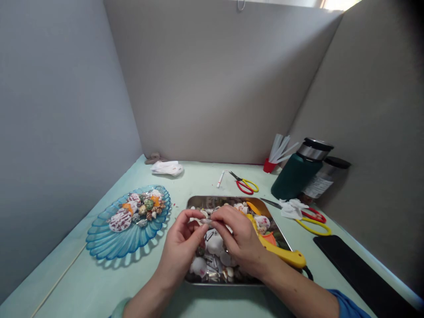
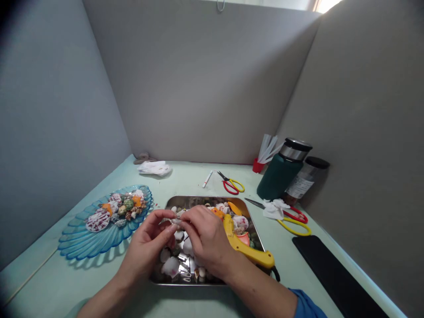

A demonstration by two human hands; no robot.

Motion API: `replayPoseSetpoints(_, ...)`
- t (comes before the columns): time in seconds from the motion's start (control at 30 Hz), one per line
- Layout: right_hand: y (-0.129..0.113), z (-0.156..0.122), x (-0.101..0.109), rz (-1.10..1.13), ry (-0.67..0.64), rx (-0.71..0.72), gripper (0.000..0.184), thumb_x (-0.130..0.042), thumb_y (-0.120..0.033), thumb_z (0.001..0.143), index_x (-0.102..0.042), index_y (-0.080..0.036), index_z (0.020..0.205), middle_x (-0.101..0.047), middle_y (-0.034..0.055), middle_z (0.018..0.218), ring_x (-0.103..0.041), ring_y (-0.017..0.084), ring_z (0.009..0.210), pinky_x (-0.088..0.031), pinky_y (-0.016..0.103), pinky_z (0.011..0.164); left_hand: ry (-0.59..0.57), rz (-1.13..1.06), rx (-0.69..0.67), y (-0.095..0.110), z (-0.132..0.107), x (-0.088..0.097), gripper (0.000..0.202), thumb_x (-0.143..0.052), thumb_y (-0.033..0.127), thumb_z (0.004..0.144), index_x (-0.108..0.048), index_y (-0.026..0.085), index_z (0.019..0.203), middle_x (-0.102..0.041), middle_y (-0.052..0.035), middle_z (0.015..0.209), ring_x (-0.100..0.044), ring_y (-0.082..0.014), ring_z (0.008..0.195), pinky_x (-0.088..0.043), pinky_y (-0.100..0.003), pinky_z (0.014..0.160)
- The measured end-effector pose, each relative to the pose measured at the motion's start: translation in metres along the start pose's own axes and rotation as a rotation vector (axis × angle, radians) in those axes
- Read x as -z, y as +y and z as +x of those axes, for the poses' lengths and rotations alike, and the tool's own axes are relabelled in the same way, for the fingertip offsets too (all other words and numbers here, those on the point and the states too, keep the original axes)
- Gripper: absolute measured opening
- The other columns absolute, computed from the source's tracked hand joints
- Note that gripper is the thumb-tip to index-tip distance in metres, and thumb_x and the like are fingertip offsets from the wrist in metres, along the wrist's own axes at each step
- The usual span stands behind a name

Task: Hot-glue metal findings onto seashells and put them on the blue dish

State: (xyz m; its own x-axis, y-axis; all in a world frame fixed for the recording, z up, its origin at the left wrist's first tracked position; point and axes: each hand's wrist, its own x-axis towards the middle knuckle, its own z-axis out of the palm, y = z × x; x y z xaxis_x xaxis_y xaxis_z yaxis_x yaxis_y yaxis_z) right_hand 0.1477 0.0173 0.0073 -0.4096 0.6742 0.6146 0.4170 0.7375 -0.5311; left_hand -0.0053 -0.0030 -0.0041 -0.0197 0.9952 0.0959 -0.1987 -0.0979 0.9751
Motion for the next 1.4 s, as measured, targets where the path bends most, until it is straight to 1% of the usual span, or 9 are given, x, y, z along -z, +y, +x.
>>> replayPoseSetpoints(0.17, -0.0016, 0.0009, 0.0018, 0.034, -0.010, -0.014, 0.013, -0.045, -0.018, 0.092, -0.057, -0.019, 0.090, -0.058, 0.0044, 0.082, -0.052, 0.018, 0.078, -0.041, 0.031, 0.070, 0.004, 0.007, 0.012, 0.0010, -0.0003, -0.0011, 0.023, -0.068, 0.030, 0.073, -0.057, 0.018, 0.089, -0.055, 0.0049, 0.062, -0.048, -0.0074, 0.049, -0.039, -0.018, 0.047)
replayPoseSetpoints(0.3, -0.0035, 0.0010, 0.0023, 0.066, 0.008, -0.044, 0.009, -0.048, -0.019, 0.091, -0.057, -0.019, 0.093, -0.058, 0.0047, 0.086, -0.053, 0.018, 0.081, -0.042, 0.031, 0.072, 0.004, -0.039, 0.018, -0.0011, -0.0007, 0.0003, 0.022, -0.068, 0.030, 0.074, -0.056, 0.019, 0.089, -0.055, 0.0052, 0.064, -0.048, -0.0071, 0.050, -0.039, -0.018, 0.048)
replayPoseSetpoints(0.4, -0.0043, 0.0012, 0.0027, 0.078, 0.004, -0.045, 0.009, -0.048, -0.019, 0.090, -0.056, -0.019, 0.092, -0.058, 0.0050, 0.086, -0.053, 0.018, 0.081, -0.042, 0.031, 0.072, -0.001, -0.056, 0.030, -0.0031, -0.0007, 0.0013, 0.021, -0.068, 0.031, 0.074, -0.057, 0.020, 0.088, -0.055, 0.0058, 0.062, -0.049, -0.0071, 0.050, -0.040, -0.017, 0.048)
replayPoseSetpoints(0.5, -0.0046, 0.0015, 0.0029, 0.082, -0.014, -0.056, 0.011, -0.046, -0.019, 0.091, -0.056, -0.019, 0.087, -0.057, 0.0041, 0.082, -0.053, 0.017, 0.078, -0.041, 0.030, 0.070, 0.013, -0.067, 0.007, -0.0034, -0.0007, 0.0011, 0.023, -0.069, 0.029, 0.074, -0.056, 0.021, 0.091, -0.057, 0.0050, 0.074, -0.050, -0.0058, 0.051, -0.041, -0.017, 0.049)
replayPoseSetpoints(0.6, -0.0052, 0.0017, 0.0032, 0.084, -0.019, -0.076, 0.012, -0.046, -0.018, 0.092, -0.056, -0.019, 0.086, -0.056, 0.0035, 0.082, -0.052, 0.016, 0.077, -0.041, 0.029, 0.070, 0.012, -0.064, -0.032, -0.0025, -0.0007, 0.0007, 0.023, -0.068, 0.028, 0.075, -0.054, 0.022, 0.092, -0.056, 0.0040, 0.085, -0.051, -0.0051, 0.053, -0.043, -0.018, 0.049)
replayPoseSetpoints(0.8, -0.0057, 0.0017, 0.0037, 0.094, -0.013, -0.065, 0.012, -0.046, -0.016, 0.091, -0.056, -0.019, 0.087, -0.057, 0.0038, 0.083, -0.053, 0.017, 0.078, -0.041, 0.030, 0.071, -0.012, 0.003, -0.024, -0.0002, -0.0010, 0.0001, 0.018, -0.065, 0.029, 0.077, -0.054, 0.021, 0.088, -0.055, 0.0043, 0.078, -0.050, -0.0060, 0.052, -0.043, -0.019, 0.049)
replayPoseSetpoints(1.07, -0.0050, 0.0019, 0.0030, 0.105, -0.004, -0.066, 0.011, -0.047, -0.015, 0.090, -0.056, -0.019, 0.088, -0.057, 0.0040, 0.085, -0.053, 0.017, 0.079, -0.042, 0.030, 0.072, -0.008, -0.031, -0.035, 0.0023, -0.0013, -0.0016, 0.016, -0.067, 0.027, 0.074, -0.055, 0.019, 0.080, -0.056, 0.0030, 0.083, -0.049, -0.0055, 0.052, -0.043, -0.019, 0.048)
replayPoseSetpoints(1.23, -0.0061, 0.0017, 0.0032, 0.120, -0.024, -0.067, 0.010, -0.048, -0.014, 0.090, -0.056, -0.019, 0.090, -0.057, 0.0039, 0.085, -0.053, 0.017, 0.079, -0.042, 0.030, 0.071, -0.010, -0.023, -0.040, 0.0008, -0.0013, -0.0010, 0.016, -0.067, 0.027, 0.075, -0.054, 0.020, 0.081, -0.056, 0.0034, 0.082, -0.049, -0.0055, 0.051, -0.042, -0.019, 0.048)
replayPoseSetpoints(1.4, -0.0057, 0.0012, 0.0036, 0.129, -0.020, -0.087, 0.010, -0.048, -0.014, 0.090, -0.056, -0.019, 0.088, -0.057, 0.0033, 0.084, -0.053, 0.017, 0.079, -0.041, 0.029, 0.071, -0.013, 0.000, -0.014, 0.0003, -0.0017, -0.0001, 0.019, -0.065, 0.029, 0.077, -0.053, 0.020, 0.090, -0.053, 0.0061, 0.068, -0.049, -0.0063, 0.050, -0.041, -0.018, 0.048)
